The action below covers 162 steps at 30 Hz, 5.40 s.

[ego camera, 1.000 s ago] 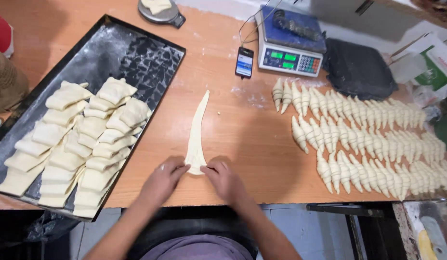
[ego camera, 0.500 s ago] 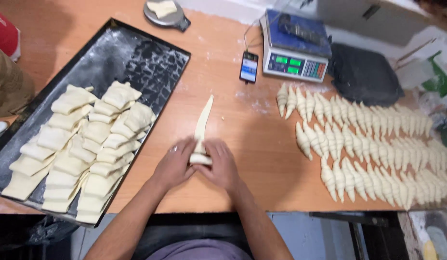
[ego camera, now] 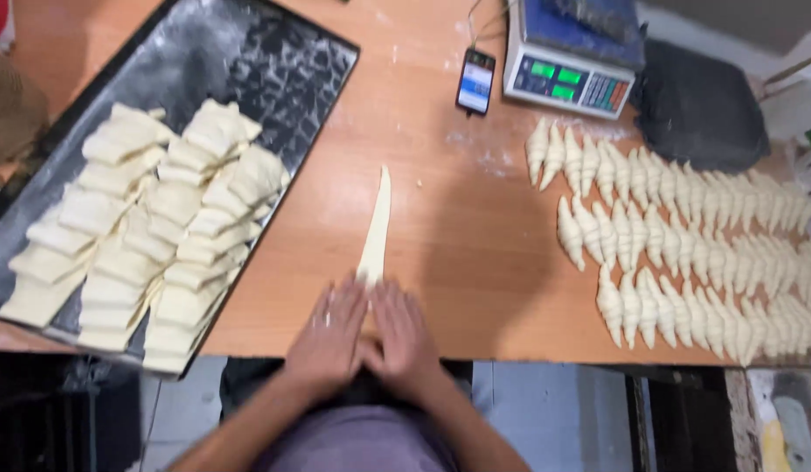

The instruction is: Rolling triangular pieces of dough into croissant shapes on a bakery workbench.

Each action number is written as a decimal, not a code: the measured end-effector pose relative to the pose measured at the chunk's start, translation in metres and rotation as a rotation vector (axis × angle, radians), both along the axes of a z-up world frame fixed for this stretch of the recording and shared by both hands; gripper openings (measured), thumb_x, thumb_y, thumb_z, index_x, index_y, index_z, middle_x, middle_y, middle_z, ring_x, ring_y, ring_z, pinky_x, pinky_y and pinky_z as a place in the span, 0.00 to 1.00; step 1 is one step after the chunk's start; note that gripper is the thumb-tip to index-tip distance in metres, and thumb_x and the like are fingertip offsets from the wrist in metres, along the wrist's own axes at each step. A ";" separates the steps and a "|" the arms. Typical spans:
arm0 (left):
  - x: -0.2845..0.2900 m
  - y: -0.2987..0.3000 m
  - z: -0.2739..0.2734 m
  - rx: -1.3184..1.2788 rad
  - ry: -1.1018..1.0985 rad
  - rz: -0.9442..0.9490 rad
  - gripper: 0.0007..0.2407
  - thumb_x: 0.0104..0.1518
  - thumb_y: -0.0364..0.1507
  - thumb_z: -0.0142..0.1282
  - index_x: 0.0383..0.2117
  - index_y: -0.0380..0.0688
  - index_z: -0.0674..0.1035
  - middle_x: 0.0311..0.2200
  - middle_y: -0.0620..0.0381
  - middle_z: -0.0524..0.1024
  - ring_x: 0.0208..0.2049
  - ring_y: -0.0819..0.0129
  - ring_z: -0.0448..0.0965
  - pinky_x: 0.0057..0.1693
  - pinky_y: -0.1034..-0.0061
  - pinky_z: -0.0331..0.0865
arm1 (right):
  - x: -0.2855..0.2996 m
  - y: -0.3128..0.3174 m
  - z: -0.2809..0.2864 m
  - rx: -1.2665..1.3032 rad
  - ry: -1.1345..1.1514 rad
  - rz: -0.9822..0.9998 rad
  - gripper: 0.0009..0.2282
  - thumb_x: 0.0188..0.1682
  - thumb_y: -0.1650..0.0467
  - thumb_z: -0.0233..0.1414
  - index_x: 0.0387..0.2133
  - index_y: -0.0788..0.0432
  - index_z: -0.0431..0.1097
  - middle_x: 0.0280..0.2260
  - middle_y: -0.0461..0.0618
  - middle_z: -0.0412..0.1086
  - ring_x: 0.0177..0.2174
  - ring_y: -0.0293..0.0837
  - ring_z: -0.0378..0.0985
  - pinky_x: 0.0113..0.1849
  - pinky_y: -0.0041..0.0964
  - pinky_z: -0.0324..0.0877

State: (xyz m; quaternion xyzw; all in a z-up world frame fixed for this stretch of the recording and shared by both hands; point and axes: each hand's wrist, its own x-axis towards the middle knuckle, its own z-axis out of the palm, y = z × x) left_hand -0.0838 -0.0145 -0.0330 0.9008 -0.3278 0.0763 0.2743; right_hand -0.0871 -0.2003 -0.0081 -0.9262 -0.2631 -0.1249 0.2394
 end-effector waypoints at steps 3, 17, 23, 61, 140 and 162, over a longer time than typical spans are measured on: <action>0.070 -0.003 0.032 0.125 0.064 0.041 0.35 0.53 0.38 0.54 0.65 0.27 0.57 0.67 0.31 0.54 0.69 0.40 0.50 0.70 0.50 0.40 | 0.056 -0.004 0.009 -0.098 0.072 -0.067 0.36 0.48 0.58 0.55 0.63 0.74 0.57 0.64 0.75 0.56 0.65 0.68 0.52 0.63 0.63 0.46; 0.024 0.015 0.014 -0.023 0.222 0.007 0.17 0.55 0.31 0.56 0.51 0.40 0.77 0.51 0.47 0.75 0.57 0.51 0.75 0.66 0.60 0.65 | 0.003 -0.012 0.006 0.145 0.281 -0.117 0.17 0.47 0.65 0.59 0.49 0.57 0.73 0.50 0.53 0.72 0.50 0.56 0.74 0.51 0.52 0.70; 0.023 -0.006 0.013 0.257 -0.122 0.081 0.31 0.53 0.35 0.54 0.62 0.26 0.64 0.65 0.32 0.62 0.68 0.40 0.59 0.70 0.52 0.51 | 0.011 0.000 0.002 0.031 0.093 -0.109 0.30 0.50 0.63 0.55 0.61 0.71 0.59 0.63 0.69 0.59 0.63 0.66 0.58 0.62 0.60 0.53; 0.049 0.009 0.014 -0.215 0.376 0.102 0.17 0.55 0.31 0.63 0.50 0.44 0.76 0.49 0.48 0.77 0.48 0.53 0.79 0.53 0.62 0.74 | 0.032 -0.021 -0.003 0.255 0.205 -0.063 0.18 0.48 0.65 0.62 0.49 0.58 0.73 0.49 0.52 0.73 0.50 0.52 0.74 0.53 0.47 0.70; 0.104 0.021 0.030 -0.520 0.234 0.320 0.05 0.49 0.27 0.60 0.28 0.40 0.79 0.28 0.49 0.79 0.32 0.51 0.80 0.40 0.60 0.74 | 0.222 0.145 0.051 0.229 0.096 0.221 0.11 0.54 0.68 0.54 0.50 0.53 0.73 0.49 0.54 0.71 0.51 0.55 0.74 0.52 0.46 0.71; 0.126 0.038 0.038 -2.087 1.102 0.224 0.27 0.67 0.46 0.30 0.62 0.37 0.65 0.57 0.47 0.74 0.52 0.61 0.79 0.57 0.65 0.76 | 0.210 0.075 0.102 0.886 0.673 0.280 0.22 0.51 0.76 0.59 0.57 0.58 0.60 0.43 0.49 0.73 0.43 0.36 0.78 0.45 0.32 0.76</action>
